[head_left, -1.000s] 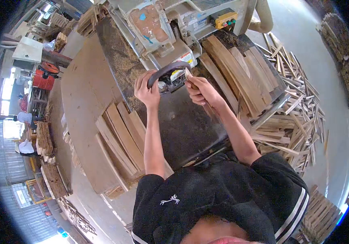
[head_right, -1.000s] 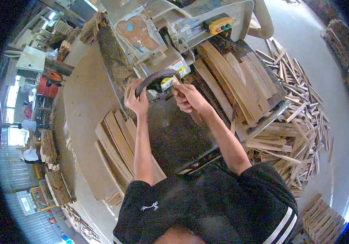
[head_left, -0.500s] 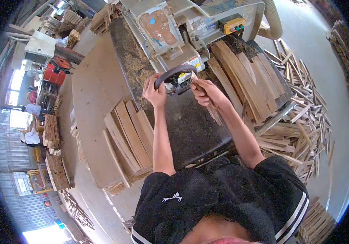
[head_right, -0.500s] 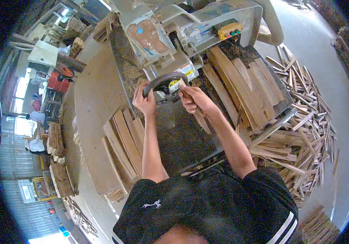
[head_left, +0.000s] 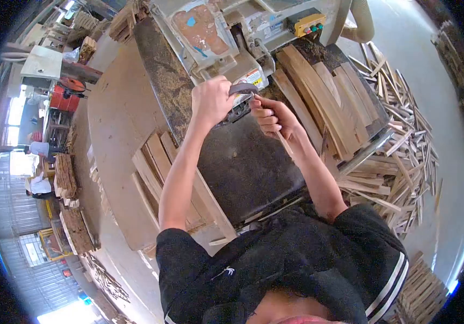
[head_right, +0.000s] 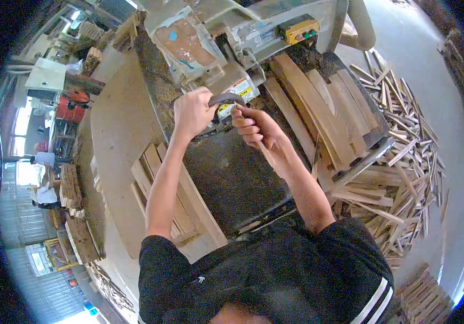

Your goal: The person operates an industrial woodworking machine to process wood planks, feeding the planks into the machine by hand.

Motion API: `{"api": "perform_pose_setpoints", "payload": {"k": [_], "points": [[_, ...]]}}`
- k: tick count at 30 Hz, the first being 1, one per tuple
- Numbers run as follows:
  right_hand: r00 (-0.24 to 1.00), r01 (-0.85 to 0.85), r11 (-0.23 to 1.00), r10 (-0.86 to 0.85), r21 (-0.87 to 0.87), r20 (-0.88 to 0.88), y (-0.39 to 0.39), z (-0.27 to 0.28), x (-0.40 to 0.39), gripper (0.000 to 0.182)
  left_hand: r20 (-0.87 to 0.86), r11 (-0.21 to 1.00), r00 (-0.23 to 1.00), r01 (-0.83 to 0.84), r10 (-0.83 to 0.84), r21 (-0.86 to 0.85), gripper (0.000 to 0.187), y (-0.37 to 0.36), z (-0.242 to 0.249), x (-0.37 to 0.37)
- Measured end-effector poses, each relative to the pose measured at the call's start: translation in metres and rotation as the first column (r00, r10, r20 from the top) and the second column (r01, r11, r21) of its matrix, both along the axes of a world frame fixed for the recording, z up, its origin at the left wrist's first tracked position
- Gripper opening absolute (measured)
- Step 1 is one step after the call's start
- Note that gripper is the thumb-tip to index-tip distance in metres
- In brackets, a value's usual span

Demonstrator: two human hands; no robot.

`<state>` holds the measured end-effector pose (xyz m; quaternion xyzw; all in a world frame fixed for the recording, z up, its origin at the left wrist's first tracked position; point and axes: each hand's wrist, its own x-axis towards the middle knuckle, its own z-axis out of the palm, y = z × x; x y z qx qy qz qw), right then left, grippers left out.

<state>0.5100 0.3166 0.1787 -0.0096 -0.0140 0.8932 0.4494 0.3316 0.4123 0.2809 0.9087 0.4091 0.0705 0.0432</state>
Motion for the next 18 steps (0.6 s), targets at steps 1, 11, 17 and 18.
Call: {"api": "perform_pose_setpoints", "payload": {"k": [1,11,17,18], "points": [[1.0,0.002,1.0,-0.002,-0.016,-0.007,-0.003,0.001,-0.004,0.027,0.037,0.998,0.999,0.013,-0.015,0.063,0.021,-0.003,-0.002,-0.003],[0.791,-0.176,0.976,0.063,0.129,0.608,0.004,0.054,-0.032,0.034,0.463,0.986,0.886,-0.104,0.031,0.133,0.019,-0.016,-0.063,-0.07],[0.185,0.028,0.862,-0.501,0.505,0.845,0.003,-0.045,-0.163,0.03,0.412,0.923,0.889,-0.312,0.199,0.226,0.042,-0.101,-0.203,-0.138],[-0.11,0.055,0.746,-0.656,0.663,0.747,-0.006,-0.062,-0.165,0.031,0.408,0.928,0.889,-0.312,0.21,0.204,0.042,-0.103,-0.214,-0.146]]}}
